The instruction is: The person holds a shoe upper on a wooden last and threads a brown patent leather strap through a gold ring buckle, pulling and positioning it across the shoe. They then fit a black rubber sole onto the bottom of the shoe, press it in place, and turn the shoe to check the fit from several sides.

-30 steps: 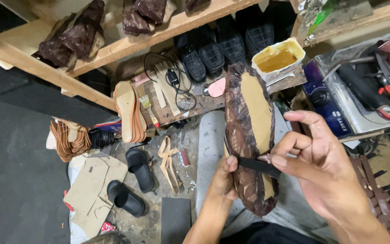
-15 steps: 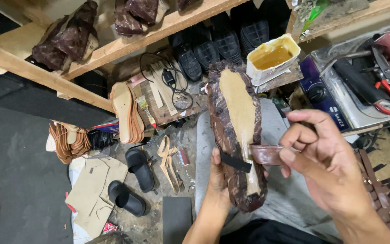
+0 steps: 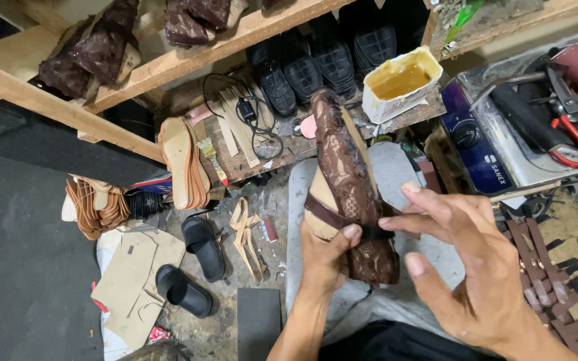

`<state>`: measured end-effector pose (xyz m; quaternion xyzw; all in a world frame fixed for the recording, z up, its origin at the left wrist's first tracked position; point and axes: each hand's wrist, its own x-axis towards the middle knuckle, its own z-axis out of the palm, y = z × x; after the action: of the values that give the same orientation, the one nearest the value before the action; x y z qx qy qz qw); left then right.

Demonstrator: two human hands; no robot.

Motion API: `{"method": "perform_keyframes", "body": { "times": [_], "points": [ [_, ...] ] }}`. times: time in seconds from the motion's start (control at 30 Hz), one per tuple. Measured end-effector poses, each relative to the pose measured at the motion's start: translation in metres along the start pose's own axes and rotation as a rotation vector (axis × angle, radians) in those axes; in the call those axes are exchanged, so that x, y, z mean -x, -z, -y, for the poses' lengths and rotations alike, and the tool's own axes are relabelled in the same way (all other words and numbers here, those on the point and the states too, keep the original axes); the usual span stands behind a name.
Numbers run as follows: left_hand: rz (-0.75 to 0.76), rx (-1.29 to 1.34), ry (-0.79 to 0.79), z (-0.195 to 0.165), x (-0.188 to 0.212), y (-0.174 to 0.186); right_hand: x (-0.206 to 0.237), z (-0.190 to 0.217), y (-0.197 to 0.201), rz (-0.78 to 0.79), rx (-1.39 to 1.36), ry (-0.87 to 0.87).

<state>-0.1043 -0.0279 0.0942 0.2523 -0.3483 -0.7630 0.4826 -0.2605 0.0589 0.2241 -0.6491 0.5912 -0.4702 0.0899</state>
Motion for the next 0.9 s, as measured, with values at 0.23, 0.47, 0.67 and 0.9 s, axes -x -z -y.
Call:
{"method": "perform_keyframes", "body": {
  "times": [0.23, 0.47, 0.67, 0.9],
  "points": [
    [-0.027, -0.232, -0.03, -0.02, 0.0, -0.009, 0.008, -0.023, -0.021, -0.023, 0.221, -0.056],
    [-0.036, -0.407, -0.091, -0.023, 0.0, -0.007, 0.012, -0.03, -0.017, -0.092, -0.425, -0.439],
    [-0.081, -0.291, -0.031, -0.012, 0.002, -0.001, 0.007, -0.032, -0.019, -0.012, -0.366, -0.419],
    [-0.1, -0.276, -0.003, -0.006, 0.001, 0.009, 0.005, -0.044, -0.027, 0.005, -0.293, -0.386]
  ]
}}
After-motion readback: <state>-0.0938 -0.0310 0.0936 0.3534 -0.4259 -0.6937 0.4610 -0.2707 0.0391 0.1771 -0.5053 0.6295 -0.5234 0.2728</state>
